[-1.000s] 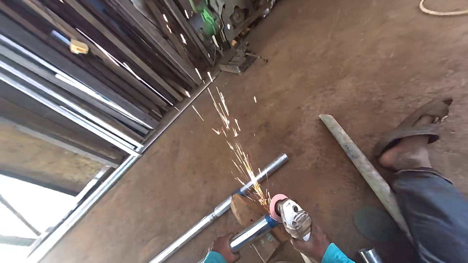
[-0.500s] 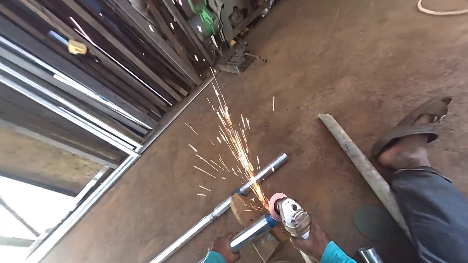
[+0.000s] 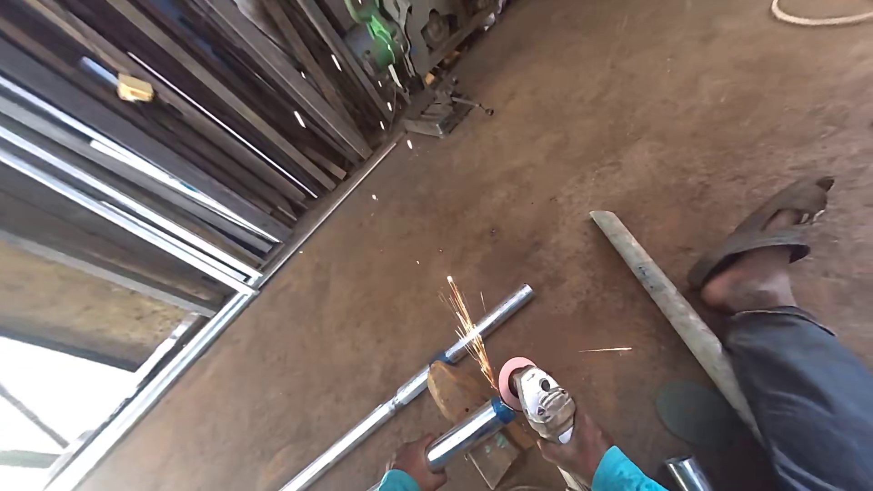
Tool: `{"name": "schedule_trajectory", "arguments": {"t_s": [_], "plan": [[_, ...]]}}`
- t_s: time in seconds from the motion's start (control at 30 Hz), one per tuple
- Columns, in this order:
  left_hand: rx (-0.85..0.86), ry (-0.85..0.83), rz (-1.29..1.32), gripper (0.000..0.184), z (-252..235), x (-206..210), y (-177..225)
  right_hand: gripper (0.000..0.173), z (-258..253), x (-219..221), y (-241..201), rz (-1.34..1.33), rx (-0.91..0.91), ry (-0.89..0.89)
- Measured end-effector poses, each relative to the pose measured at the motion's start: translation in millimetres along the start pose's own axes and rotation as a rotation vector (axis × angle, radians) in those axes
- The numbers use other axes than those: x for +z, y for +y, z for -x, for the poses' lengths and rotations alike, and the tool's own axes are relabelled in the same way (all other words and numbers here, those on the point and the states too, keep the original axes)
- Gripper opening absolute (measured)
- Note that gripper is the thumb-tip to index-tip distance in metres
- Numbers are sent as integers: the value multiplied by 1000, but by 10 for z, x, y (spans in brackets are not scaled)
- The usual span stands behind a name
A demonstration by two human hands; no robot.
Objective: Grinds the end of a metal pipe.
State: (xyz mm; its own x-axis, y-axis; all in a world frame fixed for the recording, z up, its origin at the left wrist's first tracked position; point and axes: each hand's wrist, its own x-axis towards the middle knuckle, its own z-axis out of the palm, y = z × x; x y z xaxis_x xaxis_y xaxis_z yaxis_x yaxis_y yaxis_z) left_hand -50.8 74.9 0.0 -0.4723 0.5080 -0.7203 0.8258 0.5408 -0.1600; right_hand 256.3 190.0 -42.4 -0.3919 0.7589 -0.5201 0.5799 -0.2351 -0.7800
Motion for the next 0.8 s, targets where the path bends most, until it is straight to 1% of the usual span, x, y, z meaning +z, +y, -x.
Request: {"name": "schedule_trajectory", "arguments": {"t_s": [0.07,0.2,0.4,0.53,0.63,0.7,0.73,0.8], "plan": [[-1,-6,14,70,-5,-5,0,106,-13,19,24,-25,-21,5],[4,-4,5,68,-11,-6,-6,106,-37,4,22,2,21,-10],[-14,-23,9,69,38,-27,35,105,-44,5,39,-8,20,-14],[-15,21,13,69,37,20,21,103,-63,-13,56,-8,-14,-27],[-48,55,44,70,128,51,76,106,-105,-101,66,11,5,-36],[-74,174,65,69,253,160,122,107,-142,-245,110,12,-11,-30],[-75,295,84,67,316,285,137,106,-158,-344,145,-4,-38,-41],[1,644,106,59,325,603,105,100,-187,-591,187,-29,-95,-123]]}}
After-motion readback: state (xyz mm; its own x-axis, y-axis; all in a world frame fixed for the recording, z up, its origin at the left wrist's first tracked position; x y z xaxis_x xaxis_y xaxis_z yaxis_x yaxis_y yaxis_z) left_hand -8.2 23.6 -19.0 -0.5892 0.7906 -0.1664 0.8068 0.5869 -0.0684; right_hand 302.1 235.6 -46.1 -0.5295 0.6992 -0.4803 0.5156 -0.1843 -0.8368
